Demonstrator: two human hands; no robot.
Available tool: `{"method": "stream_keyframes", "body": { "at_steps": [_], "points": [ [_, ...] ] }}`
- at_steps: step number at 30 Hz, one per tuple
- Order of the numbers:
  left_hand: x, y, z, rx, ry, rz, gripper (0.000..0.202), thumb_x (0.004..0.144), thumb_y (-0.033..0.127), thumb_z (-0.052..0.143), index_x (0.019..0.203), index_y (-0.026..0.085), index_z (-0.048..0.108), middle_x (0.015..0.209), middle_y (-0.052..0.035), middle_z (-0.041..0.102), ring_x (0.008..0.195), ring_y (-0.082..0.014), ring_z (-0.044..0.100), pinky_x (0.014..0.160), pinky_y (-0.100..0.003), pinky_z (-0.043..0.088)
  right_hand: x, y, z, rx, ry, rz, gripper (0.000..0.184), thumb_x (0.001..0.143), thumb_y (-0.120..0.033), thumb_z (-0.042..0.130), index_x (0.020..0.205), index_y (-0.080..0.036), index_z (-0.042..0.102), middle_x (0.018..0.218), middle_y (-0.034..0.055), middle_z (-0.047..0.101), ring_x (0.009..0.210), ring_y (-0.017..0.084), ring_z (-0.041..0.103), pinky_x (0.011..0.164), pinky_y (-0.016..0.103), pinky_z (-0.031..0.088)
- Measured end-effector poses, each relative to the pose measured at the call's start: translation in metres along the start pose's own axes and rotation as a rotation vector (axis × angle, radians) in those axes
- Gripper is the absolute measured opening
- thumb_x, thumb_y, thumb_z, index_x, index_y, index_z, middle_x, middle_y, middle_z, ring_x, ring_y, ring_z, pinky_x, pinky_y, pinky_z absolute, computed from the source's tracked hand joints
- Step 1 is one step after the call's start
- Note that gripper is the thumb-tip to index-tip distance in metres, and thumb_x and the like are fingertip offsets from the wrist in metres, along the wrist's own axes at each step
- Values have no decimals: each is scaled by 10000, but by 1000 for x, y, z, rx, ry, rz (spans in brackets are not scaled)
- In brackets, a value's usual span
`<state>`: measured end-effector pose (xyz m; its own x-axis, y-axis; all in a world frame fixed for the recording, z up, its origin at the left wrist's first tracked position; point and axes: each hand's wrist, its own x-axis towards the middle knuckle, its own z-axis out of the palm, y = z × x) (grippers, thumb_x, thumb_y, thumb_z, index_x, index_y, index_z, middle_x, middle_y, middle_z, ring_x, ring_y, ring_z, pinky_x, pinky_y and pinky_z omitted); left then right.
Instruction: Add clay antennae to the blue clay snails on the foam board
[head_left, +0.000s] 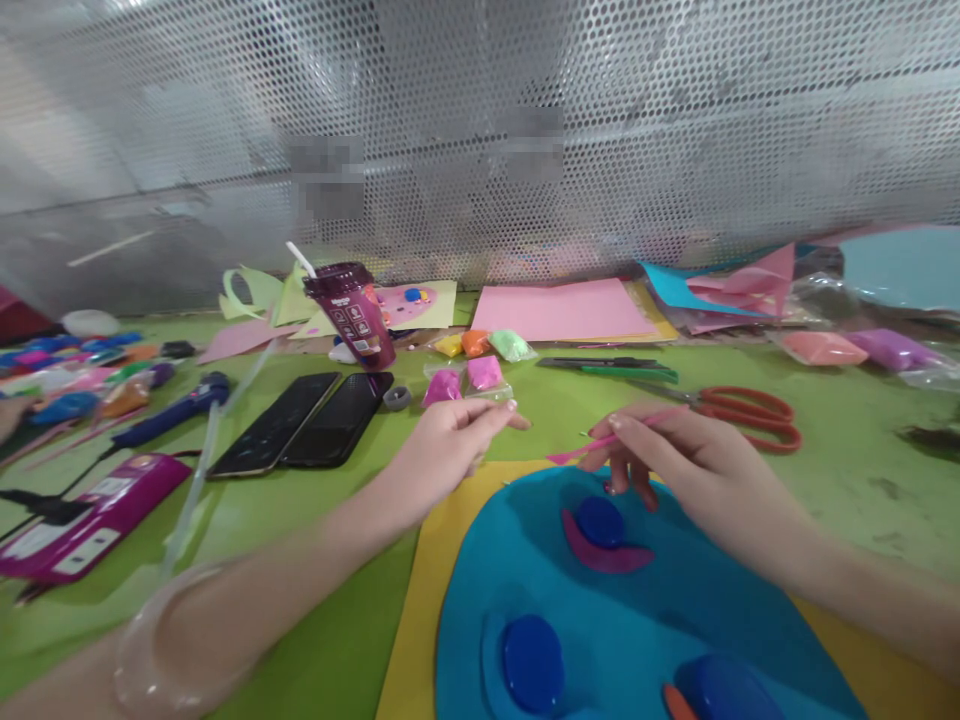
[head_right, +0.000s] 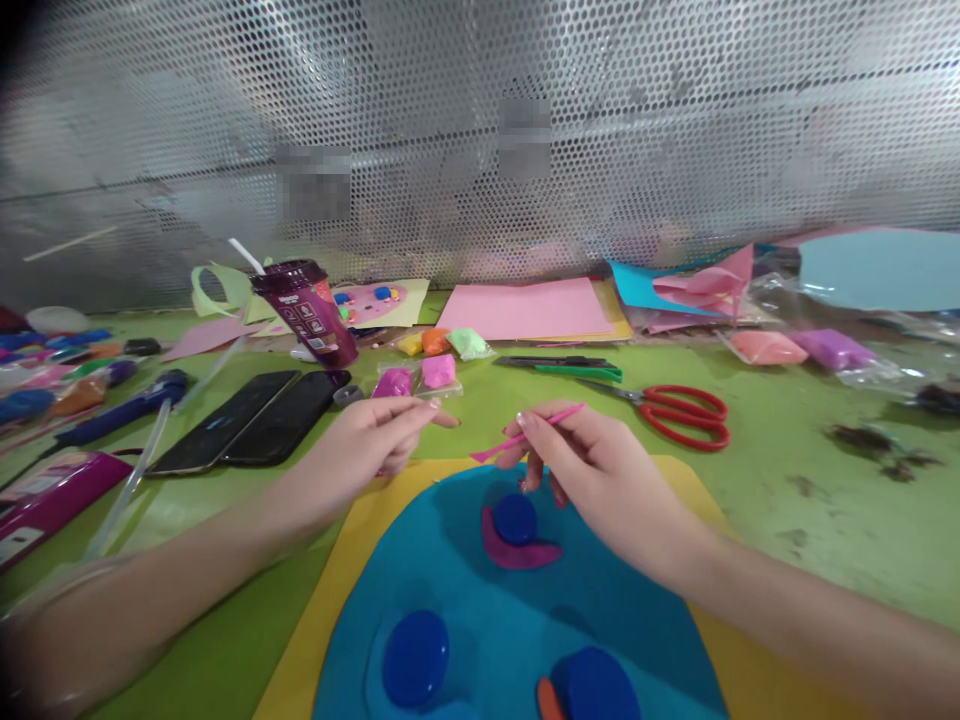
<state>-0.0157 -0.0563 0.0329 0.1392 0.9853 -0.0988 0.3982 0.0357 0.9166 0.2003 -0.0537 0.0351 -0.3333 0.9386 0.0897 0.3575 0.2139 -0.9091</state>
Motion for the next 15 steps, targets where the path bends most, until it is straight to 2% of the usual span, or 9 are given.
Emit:
{"method": "stream_keyframes", "body": {
  "at_steps": [2,5,8,12,15],
  "points": [
    [1,1,-6,178,6,58,388,850,487,438,880,181,674,498,63,284,425,-92,245,415,-227,173,1,-1,0,-86,-27,-16,333,853,-468,486,751,-203,662,692,30,644,584,131,563,544,245,463],
    [2,0,-15,475,-48,151,300,813,429,505,812,193,690,602,10,508,518,-122,398,473,-229,249,2,-1,0,-160,-105,-59,310,857,-456,485,767,-228,675,861,34,674,794,185,613,707,284,483],
    [2,-1,-21,625,-84,183,266,804,412,520,830,210,690,637,3,544,543,-135,454,491,-226,271,1,-1,1,-246,-189,-135,302,884,-431,442,853,-247,680,939,35,662,879,203,600,778,324,477],
    [2,4,-29,777,-213,160,404,764,540,550,1009,242,667,583,29,507,478,-127,453,461,-220,251,-1,-3,5,-372,-270,-328,277,910,-332,410,1003,-267,663,885,38,634,847,170,587,758,311,484],
    [-2,12,-32,875,-263,156,532,725,579,588,1163,276,596,749,-5,649,613,-172,572,525,-225,335,-1,-4,7,-439,-274,-444,266,893,-258,428,1037,-244,652,855,40,630,840,162,585,759,307,486]
  ]
}}
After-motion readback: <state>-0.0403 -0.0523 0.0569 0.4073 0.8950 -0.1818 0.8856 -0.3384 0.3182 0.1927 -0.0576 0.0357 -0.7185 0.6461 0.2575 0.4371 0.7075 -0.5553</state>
